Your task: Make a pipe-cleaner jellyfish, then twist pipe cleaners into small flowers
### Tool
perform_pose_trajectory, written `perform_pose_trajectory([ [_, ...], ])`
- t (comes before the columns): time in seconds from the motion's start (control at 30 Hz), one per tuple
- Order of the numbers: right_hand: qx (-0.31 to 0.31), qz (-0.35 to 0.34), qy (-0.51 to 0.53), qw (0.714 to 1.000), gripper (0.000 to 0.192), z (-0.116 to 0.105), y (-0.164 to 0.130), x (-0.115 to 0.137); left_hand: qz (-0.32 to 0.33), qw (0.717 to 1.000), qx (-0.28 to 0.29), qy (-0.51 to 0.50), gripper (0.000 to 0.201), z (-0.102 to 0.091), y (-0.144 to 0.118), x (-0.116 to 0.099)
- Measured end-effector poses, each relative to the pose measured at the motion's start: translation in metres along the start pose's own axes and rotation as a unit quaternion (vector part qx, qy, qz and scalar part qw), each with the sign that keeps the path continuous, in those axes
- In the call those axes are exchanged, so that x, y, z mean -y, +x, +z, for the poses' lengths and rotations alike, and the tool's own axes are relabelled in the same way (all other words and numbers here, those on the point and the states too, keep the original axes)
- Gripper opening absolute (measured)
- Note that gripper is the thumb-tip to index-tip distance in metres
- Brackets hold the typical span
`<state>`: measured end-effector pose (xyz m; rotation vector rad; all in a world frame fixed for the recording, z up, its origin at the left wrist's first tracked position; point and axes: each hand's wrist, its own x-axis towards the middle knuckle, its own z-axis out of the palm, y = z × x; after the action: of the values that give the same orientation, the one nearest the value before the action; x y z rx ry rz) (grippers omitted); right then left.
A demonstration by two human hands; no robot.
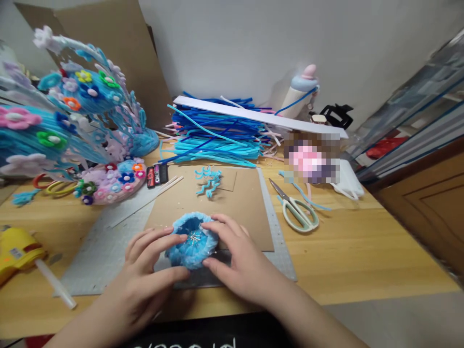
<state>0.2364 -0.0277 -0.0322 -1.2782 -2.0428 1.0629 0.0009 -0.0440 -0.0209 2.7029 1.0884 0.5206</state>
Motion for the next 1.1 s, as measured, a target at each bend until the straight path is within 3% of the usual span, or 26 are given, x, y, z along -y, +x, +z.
perform_pose_trajectory([
  [0.23, -0.002, -0.002, -0.013, 1.000, 0.051, 0.001, -0.002, 0.000, -0.068, 0.997, -0.023, -0.031, 0.034, -0.010, -0.006, 0.000],
  [0.4, 0.021, -0.031, -0.035, 0.999, 0.051, -0.027, -0.008, 0.003, -0.084, 0.995, -0.023, -0.047, 0.020, -0.017, 0.001, -0.006],
  [0.5, -0.036, 0.002, -0.023, 0.999, 0.035, -0.049, -0.001, 0.000, -0.081, 0.995, -0.023, -0.045, 0.015, -0.018, 0.003, -0.005],
  [0.6, -0.138, 0.051, -0.003, 0.989, 0.028, -0.060, 0.025, -0.009, -0.077, 0.995, -0.036, -0.046, 0.012, -0.016, 0.005, -0.005],
  [0.67, -0.162, 0.045, -0.004, 0.986, 0.030, -0.061, 0.052, -0.016, -0.080, 0.994, -0.055, -0.051, 0.012, -0.014, 0.006, -0.006],
  [0.8, -0.166, 0.043, -0.148, 0.974, 0.048, -0.050, 0.104, -0.024, -0.079, 0.992, -0.076, -0.057, 0.013, -0.013, 0.011, -0.010],
  [0.87, -0.162, 0.037, -0.170, 0.971, 0.049, -0.043, 0.121, -0.024, -0.075, 0.993, -0.073, -0.058, 0.013, -0.014, 0.013, -0.011],
  [1.0, -0.166, 0.042, -0.181, 0.968, 0.042, -0.033, 0.139, -0.019, -0.064, 0.995, -0.050, -0.061, 0.011, -0.016, 0.016, -0.012],
  [1.1, -0.177, 0.048, -0.178, 0.967, 0.035, -0.027, 0.144, -0.016, -0.070, 0.993, -0.066, -0.064, 0.013, -0.014, 0.017, -0.012],
])
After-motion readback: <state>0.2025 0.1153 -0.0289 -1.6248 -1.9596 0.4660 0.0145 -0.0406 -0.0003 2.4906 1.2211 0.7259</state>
